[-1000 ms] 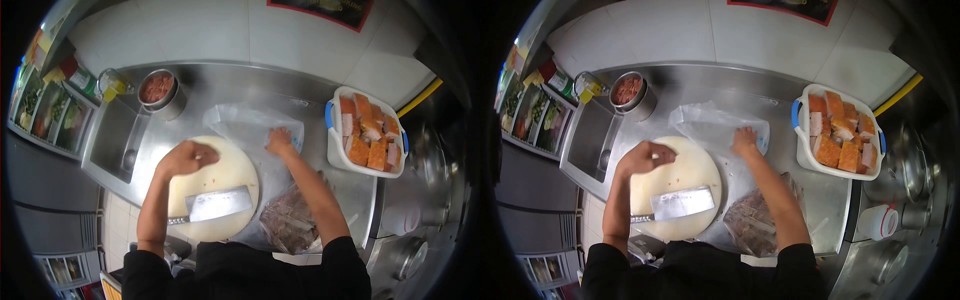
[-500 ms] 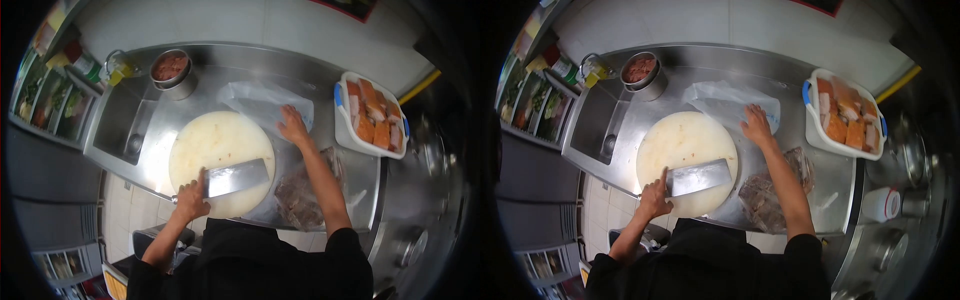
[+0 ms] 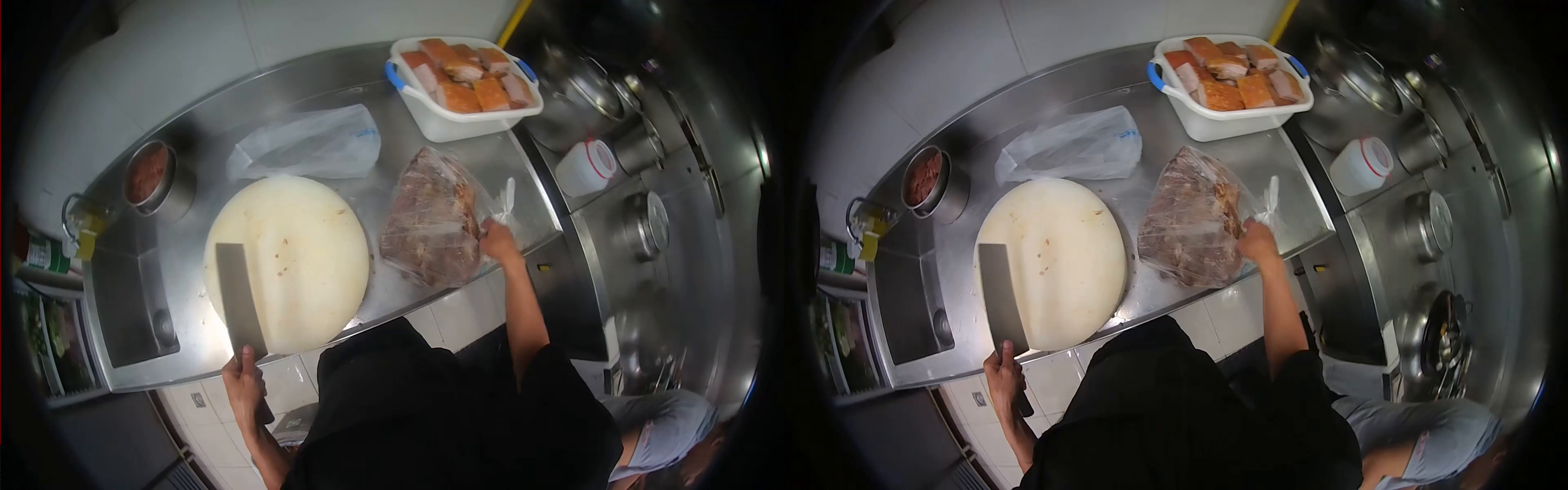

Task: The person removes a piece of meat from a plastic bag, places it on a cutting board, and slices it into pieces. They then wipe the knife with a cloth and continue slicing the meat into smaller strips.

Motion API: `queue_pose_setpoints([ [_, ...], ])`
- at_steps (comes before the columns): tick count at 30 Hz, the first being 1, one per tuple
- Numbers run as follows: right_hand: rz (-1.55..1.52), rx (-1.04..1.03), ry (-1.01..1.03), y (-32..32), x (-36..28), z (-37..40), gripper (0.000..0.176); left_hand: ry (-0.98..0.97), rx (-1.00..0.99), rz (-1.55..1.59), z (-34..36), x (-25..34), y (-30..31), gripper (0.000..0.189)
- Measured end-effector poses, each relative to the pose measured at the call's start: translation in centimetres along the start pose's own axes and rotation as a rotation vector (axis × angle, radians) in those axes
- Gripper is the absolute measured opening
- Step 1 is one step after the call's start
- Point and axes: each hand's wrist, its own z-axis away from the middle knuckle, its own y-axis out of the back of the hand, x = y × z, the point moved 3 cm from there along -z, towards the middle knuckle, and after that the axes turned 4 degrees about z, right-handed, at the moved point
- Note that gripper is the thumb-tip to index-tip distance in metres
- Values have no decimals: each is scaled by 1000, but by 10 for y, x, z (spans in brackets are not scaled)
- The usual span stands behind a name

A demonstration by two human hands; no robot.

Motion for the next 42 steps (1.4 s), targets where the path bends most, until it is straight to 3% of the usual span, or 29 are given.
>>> queue_pose_setpoints([
  [3,8,-49,-160,-24,6,30,26,41,54,189,3,-7,4,41],
  [7,-204,61,-151,11,-9,44,37,5,-5,229,-8,-26,-1,50],
  [9,-309,-250,-230,31,-37,51,46,28,-69,264,-7,-25,-7,49],
  [10,-318,-239,-233,15,-33,48,46,23,-79,257,-7,-25,-8,49],
  [12,163,188,-100,-24,-21,31,59,11,-78,241,-6,-26,-10,47],
  [13,158,194,-99,-37,-12,23,59,12,-71,229,-4,-27,-11,46],
  [15,-130,84,-125,-46,5,12,60,0,-74,230,2,-23,-9,45],
  [16,-135,92,-120,-43,8,6,60,-5,-63,240,5,-23,-8,44],
  [18,-284,-196,-350,-40,17,-2,56,2,-40,288,6,-29,-5,42],
  [22,-309,-202,-317,-22,12,-17,47,32,6,324,9,-39,6,41],
  [24,-587,-159,-395,-24,19,-19,56,30,52,369,10,-44,12,40],
  [25,-583,-162,-400,-27,21,-17,56,36,49,367,11,-46,13,40],
  [28,-690,-126,-360,-21,19,-21,44,11,58,413,7,-52,18,38],
  [30,-1172,-231,-484,-4,26,-16,29,14,73,403,9,-51,21,38],
  [31,-1171,-231,-487,10,28,-14,29,18,82,387,11,-49,23,38],
  [33,-1427,-233,-307,48,27,-10,26,21,70,396,14,-48,25,38],
  [37,-1544,-103,-189,139,-25,22,37,18,43,416,12,-49,25,38],
  [38,-1563,-97,-76,154,-43,28,39,16,38,420,12,-49,23,38],
  [42,-1518,-135,169,155,-124,38,47,27,54,433,17,-48,23,38],
])
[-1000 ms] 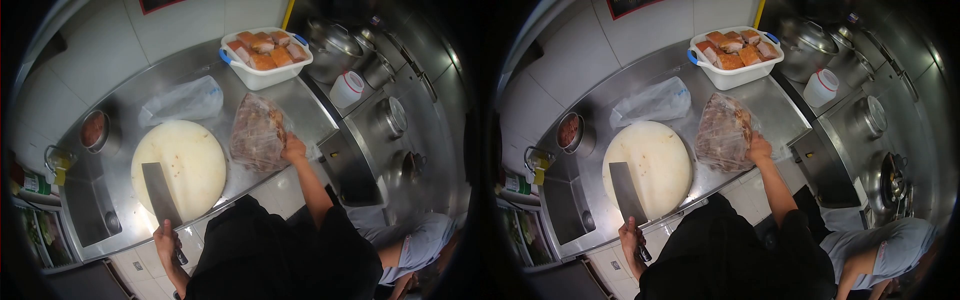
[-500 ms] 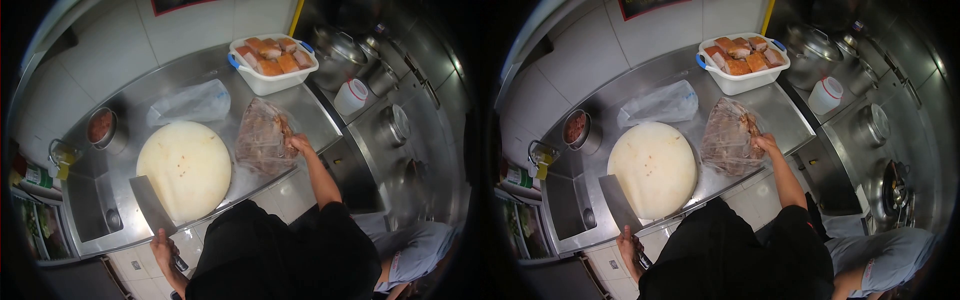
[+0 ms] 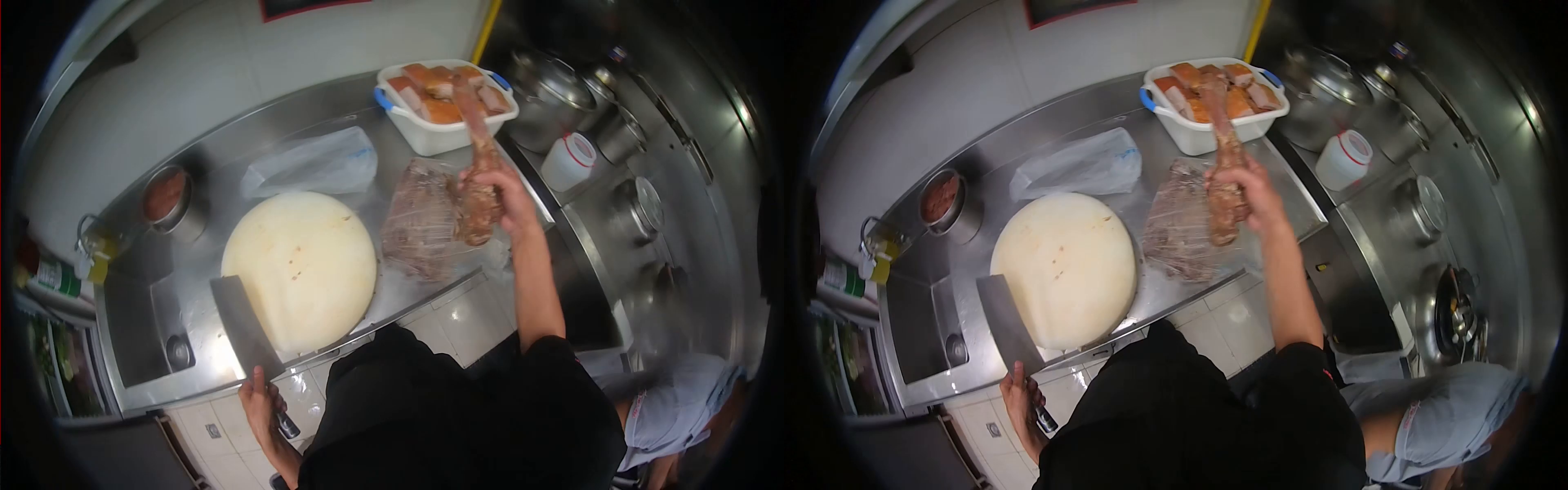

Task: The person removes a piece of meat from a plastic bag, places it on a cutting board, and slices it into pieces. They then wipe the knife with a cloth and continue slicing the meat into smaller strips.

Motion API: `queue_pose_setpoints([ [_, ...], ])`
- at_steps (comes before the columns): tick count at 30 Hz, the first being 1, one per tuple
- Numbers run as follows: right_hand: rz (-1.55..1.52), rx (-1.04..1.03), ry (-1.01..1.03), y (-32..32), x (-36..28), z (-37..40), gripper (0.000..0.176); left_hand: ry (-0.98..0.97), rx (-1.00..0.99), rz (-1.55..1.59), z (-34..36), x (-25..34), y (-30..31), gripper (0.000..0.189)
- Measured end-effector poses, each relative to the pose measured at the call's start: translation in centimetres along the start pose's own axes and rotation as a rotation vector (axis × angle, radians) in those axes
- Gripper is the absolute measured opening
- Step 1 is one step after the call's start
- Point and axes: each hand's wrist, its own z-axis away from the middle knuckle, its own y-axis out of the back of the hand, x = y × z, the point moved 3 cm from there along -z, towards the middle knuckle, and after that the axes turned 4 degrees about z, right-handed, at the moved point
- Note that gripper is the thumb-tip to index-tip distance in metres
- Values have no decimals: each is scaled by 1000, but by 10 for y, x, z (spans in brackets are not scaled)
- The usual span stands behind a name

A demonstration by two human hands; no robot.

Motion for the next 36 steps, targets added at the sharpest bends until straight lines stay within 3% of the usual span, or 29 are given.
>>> queue_pose_setpoints([
  [7,-27,-12,-184,-173,147,-6,52,-6,-43,-46,24,-4,9,37],
  [9,355,83,-249,-199,195,-11,52,-33,-37,-63,32,-7,12,35],
  [10,363,48,-253,-204,214,-12,52,-51,-34,-73,36,-12,15,34],
  [12,977,-194,-185,-204,237,-14,46,-61,-13,-67,43,-19,20,34],
  [13,988,-223,-179,-204,234,-16,46,-64,-13,-63,47,-20,21,33],
  [15,1037,-235,175,-197,216,-14,48,-45,3,-52,56,-29,22,33],
  [16,1038,-258,177,-195,201,-13,48,-47,7,-64,57,-34,22,33],
  [18,1259,-627,636,-208,171,-6,61,-43,14,-85,60,-36,19,32],
  [21,1358,-856,776,-230,182,-15,74,-94,-11,-140,56,-39,16,32],
  [25,1202,-912,875,-278,194,-35,77,-63,46,-163,57,-24,0,33],
  [27,1274,-1050,791,-297,211,-42,78,-115,122,-168,51,-31,-6,34],
  [29,1190,-1066,829,-308,226,-53,71,-117,180,-196,50,-29,-11,35],
  [32,1113,-1124,702,-307,235,-60,57,-108,243,-205,56,-30,-21,36],
  [34,1282,-1356,542,-294,227,-40,46,-88,270,-216,60,-26,-26,37],
  [36,1301,-1363,435,-282,227,-29,42,-52,283,-235,66,-15,-32,37],
])
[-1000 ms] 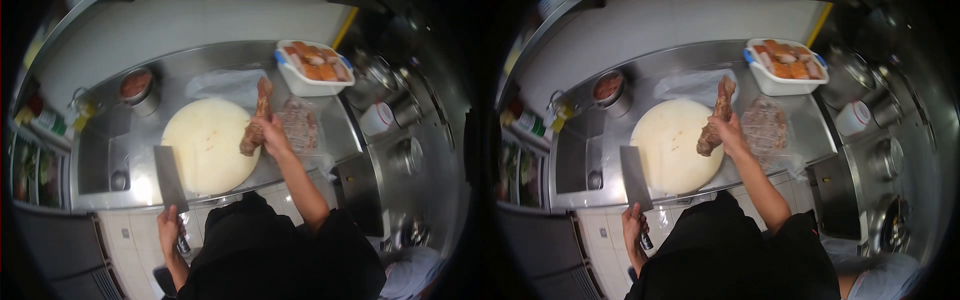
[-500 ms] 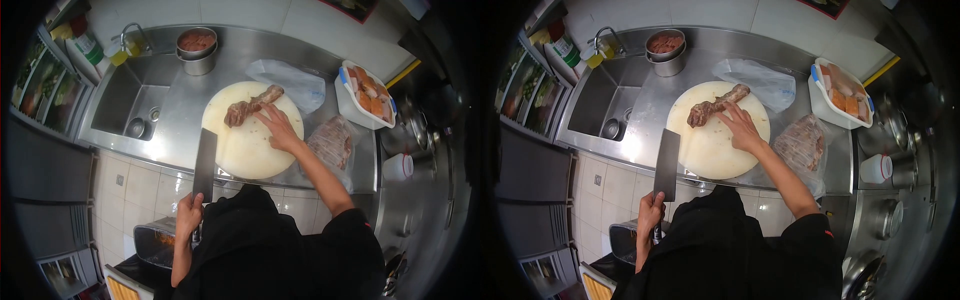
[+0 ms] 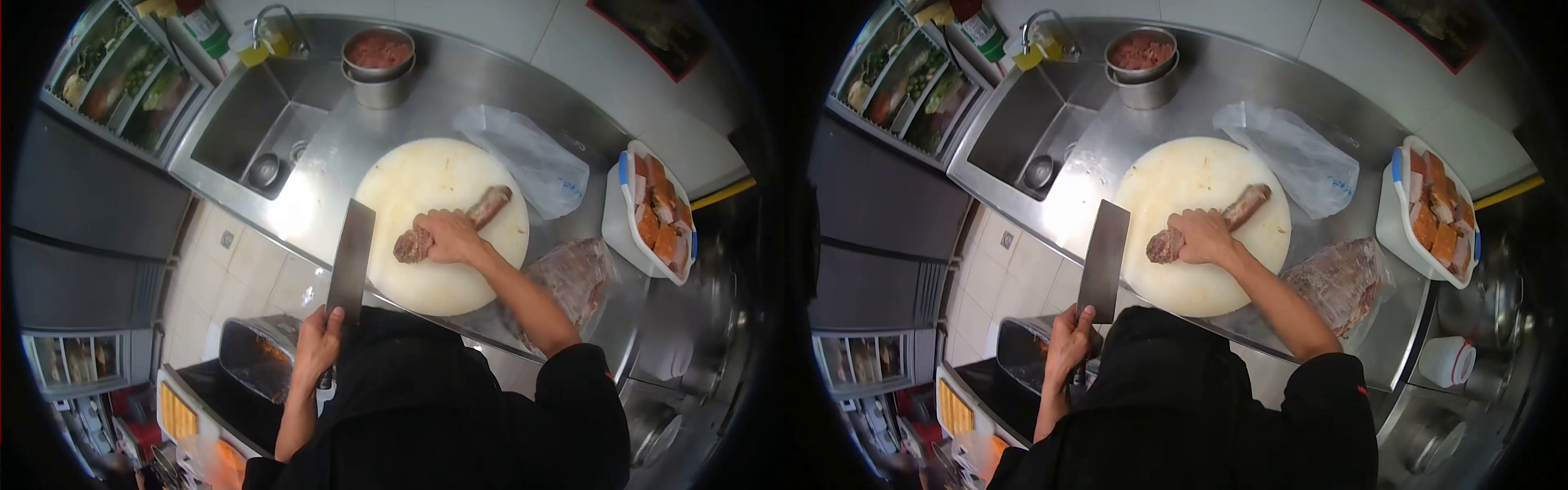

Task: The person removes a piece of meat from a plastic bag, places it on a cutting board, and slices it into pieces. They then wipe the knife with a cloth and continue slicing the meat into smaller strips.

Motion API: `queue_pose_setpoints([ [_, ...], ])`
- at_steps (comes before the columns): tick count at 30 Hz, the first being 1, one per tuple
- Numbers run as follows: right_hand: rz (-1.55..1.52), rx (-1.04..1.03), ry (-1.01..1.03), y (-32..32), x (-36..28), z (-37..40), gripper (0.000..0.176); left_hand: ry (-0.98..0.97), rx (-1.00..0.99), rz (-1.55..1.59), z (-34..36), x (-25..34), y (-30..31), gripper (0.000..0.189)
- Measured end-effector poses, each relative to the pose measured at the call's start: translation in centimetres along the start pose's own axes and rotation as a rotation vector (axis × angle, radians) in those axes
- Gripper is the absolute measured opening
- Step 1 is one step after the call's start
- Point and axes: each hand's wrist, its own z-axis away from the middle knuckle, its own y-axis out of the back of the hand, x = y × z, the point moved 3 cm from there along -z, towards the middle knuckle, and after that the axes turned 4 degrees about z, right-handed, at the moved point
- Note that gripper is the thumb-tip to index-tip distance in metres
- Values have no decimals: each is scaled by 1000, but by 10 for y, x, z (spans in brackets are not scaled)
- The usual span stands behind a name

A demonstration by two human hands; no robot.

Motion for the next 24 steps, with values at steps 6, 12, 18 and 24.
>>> queue_pose_setpoints([
  [6,-108,490,17,5,-35,44,38,-42,46,-361,10,18,-18,37],
  [12,-6,752,-103,-41,-38,37,32,-88,-6,-545,5,51,-16,30],
  [18,-73,761,-43,-41,-33,36,27,-217,-8,-614,7,83,-28,24],
  [24,-137,755,-16,-40,-30,36,29,-362,-59,-658,1,86,-45,20],
])
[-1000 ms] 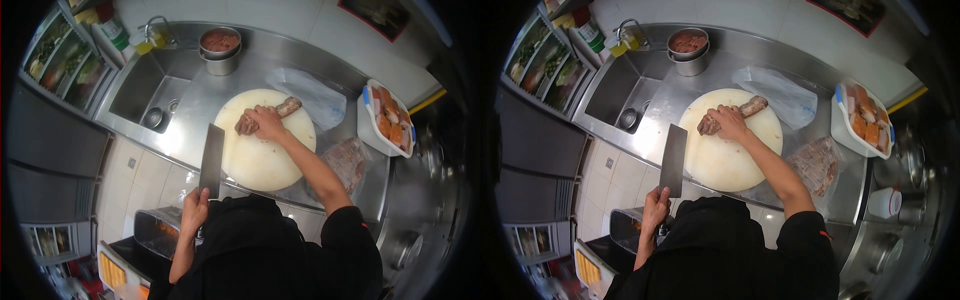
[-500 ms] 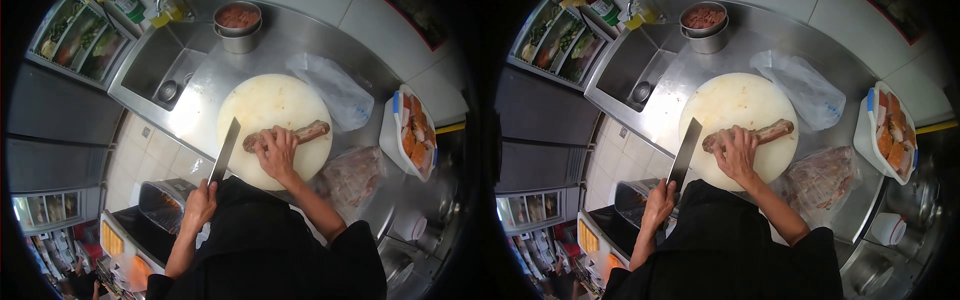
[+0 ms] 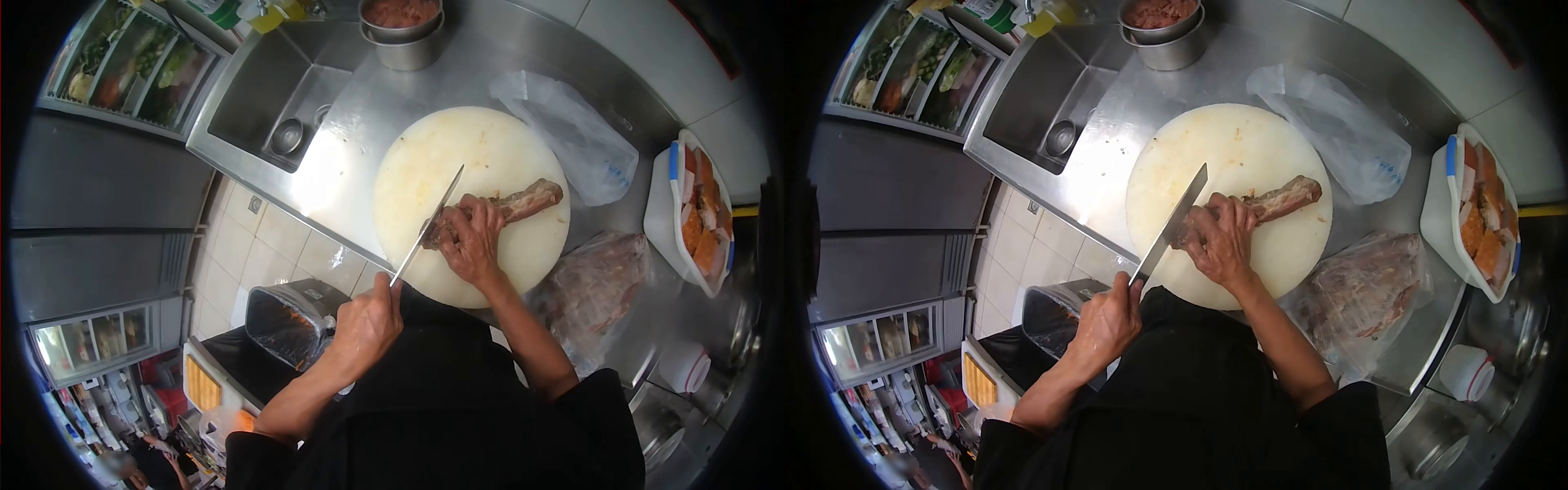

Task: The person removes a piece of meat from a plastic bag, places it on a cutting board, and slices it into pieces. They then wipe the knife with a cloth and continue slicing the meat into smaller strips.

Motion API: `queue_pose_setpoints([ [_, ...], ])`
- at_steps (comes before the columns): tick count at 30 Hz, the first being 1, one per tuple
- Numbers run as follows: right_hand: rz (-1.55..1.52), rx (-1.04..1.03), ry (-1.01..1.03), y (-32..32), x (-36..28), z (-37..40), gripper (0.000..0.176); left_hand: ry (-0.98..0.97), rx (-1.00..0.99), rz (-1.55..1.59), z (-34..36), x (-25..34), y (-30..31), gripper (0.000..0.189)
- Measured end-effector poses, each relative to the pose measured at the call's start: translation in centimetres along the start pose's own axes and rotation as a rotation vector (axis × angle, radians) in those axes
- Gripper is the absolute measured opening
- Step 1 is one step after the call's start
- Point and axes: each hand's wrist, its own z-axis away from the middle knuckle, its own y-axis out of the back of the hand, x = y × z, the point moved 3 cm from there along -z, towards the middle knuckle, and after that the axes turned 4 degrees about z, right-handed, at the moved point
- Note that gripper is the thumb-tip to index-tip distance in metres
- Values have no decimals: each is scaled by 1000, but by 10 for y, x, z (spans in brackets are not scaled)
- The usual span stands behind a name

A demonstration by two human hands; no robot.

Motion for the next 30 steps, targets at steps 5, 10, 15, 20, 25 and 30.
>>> queue_pose_setpoints([
  [5,-17,-21,-18,0,-1,0,29,29,-85,-68,18,-1,9,21],
  [10,0,-53,-27,-4,-2,0,27,51,-113,-70,-6,-7,-10,21],
  [15,56,-30,-32,-6,-1,1,29,-6,-54,29,-53,-22,-43,23],
  [20,10,-48,-65,-5,0,2,32,-94,24,141,-114,-7,-44,26],
  [25,26,51,-68,-7,0,1,36,73,0,163,-73,7,-11,28],
  [30,12,85,-68,-8,1,1,39,44,-26,42,-32,13,-7,25],
])
